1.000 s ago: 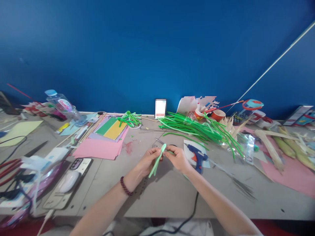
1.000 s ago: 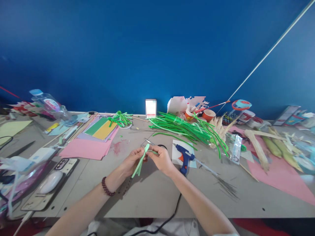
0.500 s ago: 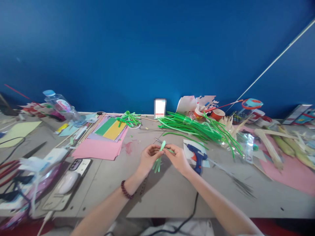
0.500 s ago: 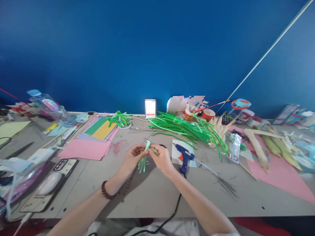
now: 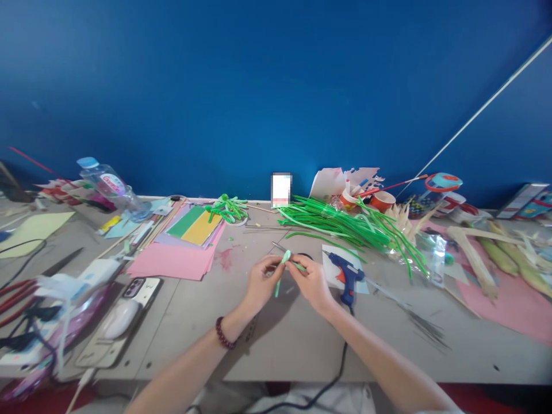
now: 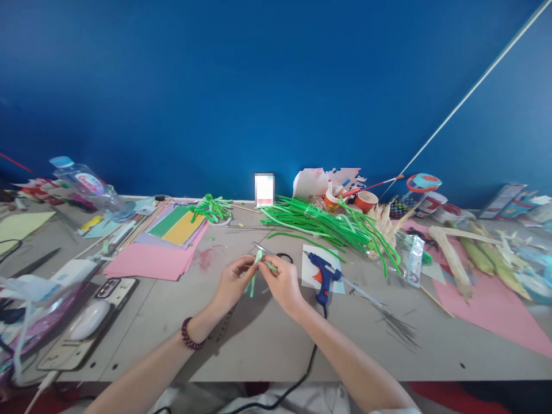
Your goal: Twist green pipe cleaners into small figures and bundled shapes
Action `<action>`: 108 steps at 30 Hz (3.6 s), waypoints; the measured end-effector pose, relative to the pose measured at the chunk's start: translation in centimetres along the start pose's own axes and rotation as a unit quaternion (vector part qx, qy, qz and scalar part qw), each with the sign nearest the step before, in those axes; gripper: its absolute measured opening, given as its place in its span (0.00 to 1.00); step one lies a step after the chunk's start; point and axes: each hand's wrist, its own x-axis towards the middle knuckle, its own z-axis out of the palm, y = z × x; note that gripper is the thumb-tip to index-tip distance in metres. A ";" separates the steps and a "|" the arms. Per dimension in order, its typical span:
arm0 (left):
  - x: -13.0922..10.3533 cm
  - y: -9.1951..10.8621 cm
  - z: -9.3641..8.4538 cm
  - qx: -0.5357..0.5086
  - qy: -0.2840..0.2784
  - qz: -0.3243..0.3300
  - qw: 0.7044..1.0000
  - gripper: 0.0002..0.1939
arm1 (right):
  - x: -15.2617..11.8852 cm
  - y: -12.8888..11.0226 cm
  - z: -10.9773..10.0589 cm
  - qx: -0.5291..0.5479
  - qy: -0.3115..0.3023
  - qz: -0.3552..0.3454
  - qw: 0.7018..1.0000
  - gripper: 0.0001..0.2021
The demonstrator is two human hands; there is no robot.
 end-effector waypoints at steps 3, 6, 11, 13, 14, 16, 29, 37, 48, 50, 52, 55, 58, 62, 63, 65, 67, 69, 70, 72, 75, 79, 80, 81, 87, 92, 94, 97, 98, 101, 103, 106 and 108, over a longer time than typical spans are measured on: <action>-0.1 0.0 0.2 -0.097 -0.009 -0.091 0.991 0.12 | 0.0 -0.3 0.0 0.008 -0.007 0.001 1.000 0.13; -0.1 -0.1 0.4 -0.171 -0.012 -0.156 0.973 0.13 | 0.1 -0.2 0.1 0.029 -0.007 0.011 0.999 0.12; 0.0 -0.3 0.4 -0.203 0.000 -0.162 0.966 0.13 | -0.2 0.1 0.6 0.014 0.013 0.014 1.000 0.12; 0.0 -0.1 0.4 -0.225 0.002 -0.176 0.958 0.13 | -0.4 0.1 0.6 -0.013 0.018 0.004 1.000 0.13; 0.1 0.1 0.4 -0.239 -0.002 -0.190 0.952 0.13 | -0.4 0.1 0.6 -0.027 0.024 -0.006 0.999 0.13; 0.1 0.5 0.3 -0.268 -0.017 -0.215 0.939 0.13 | -0.5 0.1 0.4 -0.057 0.043 -0.039 0.997 0.15; 0.3 0.6 -0.1 -0.286 -0.055 -0.256 0.922 0.13 | 0.2 0.1 -1.6 -0.352 0.014 -0.290 0.890 0.13; 0.4 0.7 -0.5 -0.230 -0.068 -0.243 0.940 0.14 | 0.6 -0.2 -2.4 -0.402 0.004 -0.332 0.853 0.14; 0.3 0.5 0.1 -0.126 -0.013 -0.155 0.980 0.16 | 0.9 0.1 -2.3 -0.413 0.008 -0.356 0.838 0.11; 0.3 0.5 0.1 -0.119 -0.022 -0.152 0.981 0.15 | 0.9 0.2 -2.2 -0.420 0.009 -0.352 0.837 0.12; 0.3 0.4 0.0 -0.095 -0.037 -0.121 0.987 0.13 | 0.9 0.1 -2.1 -0.423 0.012 -0.353 0.834 0.12; 0.3 0.3 -0.2 -0.027 -0.039 -0.041 0.998 0.09 | 0.8 0.0 -1.9 -0.419 0.023 -0.358 0.834 0.13; 0.1 0.3 -0.4 0.035 -0.022 0.023 0.999 0.07 | 0.7 -0.3 -1.8 -0.396 0.027 -0.333 0.855 0.14; -0.1 0.5 -0.3 0.069 -0.019 0.079 0.994 0.07 | 0.5 -0.6 -1.7 -0.321 0.014 -0.264 0.910 0.14; -0.2 0.5 -0.3 0.074 -0.016 0.086 0.993 0.07 | 0.5 -0.6 -1.6 -0.300 0.010 -0.249 0.921 0.13; -0.2 0.6 -0.3 0.086 -0.012 0.095 0.992 0.06 | 0.4 -0.6 -1.5 -0.264 0.002 -0.220 0.939 0.13; -0.2 0.5 -0.4 0.098 -0.008 0.104 0.990 0.06 | 0.3 -0.7 -1.4 -0.235 -0.001 -0.197 0.952 0.13; -0.2 0.3 -0.5 0.110 -0.007 0.115 0.987 0.06 | 0.3 -0.7 -1.4 -0.214 -0.003 -0.181 0.960 0.12; -0.2 0.2 -0.6 0.118 -0.007 0.122 0.986 0.06 | 0.3 -0.7 -1.4 -0.208 -0.004 -0.177 0.962 0.12; -0.1 0.0 -0.7 0.140 -0.007 0.141 0.980 0.07 | 0.4 -0.7 -1.5 -0.203 -0.009 -0.173 0.964 0.12; -0.1 -0.3 -1.0 0.177 -0.018 0.184 0.967 0.08 | 0.6 -0.5 -1.6 -0.201 -0.012 -0.170 0.965 0.11; -0.1 -0.3 -1.1 0.195 -0.038 0.225 0.954 0.08 | 0.7 -0.6 -1.7 -0.183 -0.012 -0.158 0.970 0.09; 0.0 -0.2 -1.1 0.198 -0.039 0.229 0.952 0.08 | 0.7 -0.6 -1.7 -0.171 -0.012 -0.154 0.973 0.09; 0.0 -0.2 -1.2 0.200 -0.039 0.231 0.951 0.08 | 0.7 -0.6 -1.7 -0.157 -0.010 -0.150 0.976 0.09; 0.1 -0.3 -1.4 0.214 -0.060 0.247 0.943 0.08 | 0.9 -0.9 -1.7 -0.104 0.010 -0.122 0.987 0.07; 0.0 -0.3 -1.3 0.248 -0.043 0.244 0.937 0.07 | 0.5 -1.1 -1.4 -0.086 0.025 -0.124 0.988 0.07; 0.0 -0.4 -1.3 0.259 -0.022 0.244 0.934 0.06 | 0.2 -1.3 -1.2 -0.083 0.039 -0.136 0.986 0.07; 0.0 -0.6 -1.3 0.253 -0.016 0.252 0.934 0.06 | -0.2 -1.6 -0.9 -0.090 0.056 -0.150 0.983 0.07; 0.0 -0.6 -1.3 0.247 -0.020 0.252 0.935 0.06 | -0.3 -1.7 -0.9 -0.091 0.057 -0.150 0.983 0.07; 0.1 -0.3 -1.3 0.232 -0.025 0.240 0.942 0.06 | -0.5 -1.8 -0.8 -0.092 0.054 -0.150 0.983 0.07; 0.1 -0.1 -1.2 0.228 -0.020 0.227 0.947 0.06 | -0.5 -1.8 -0.8 -0.094 0.052 -0.153 0.982 0.07; 0.0 0.1 -1.1 0.225 -0.013 0.211 0.951 0.06 | -0.7 -1.7 -0.6 -0.094 0.052 -0.159 0.981 0.07; 0.0 0.0 -1.0 0.225 -0.010 0.207 0.952 0.06 | -0.7 -1.6 -0.6 -0.096 0.048 -0.167 0.980 0.07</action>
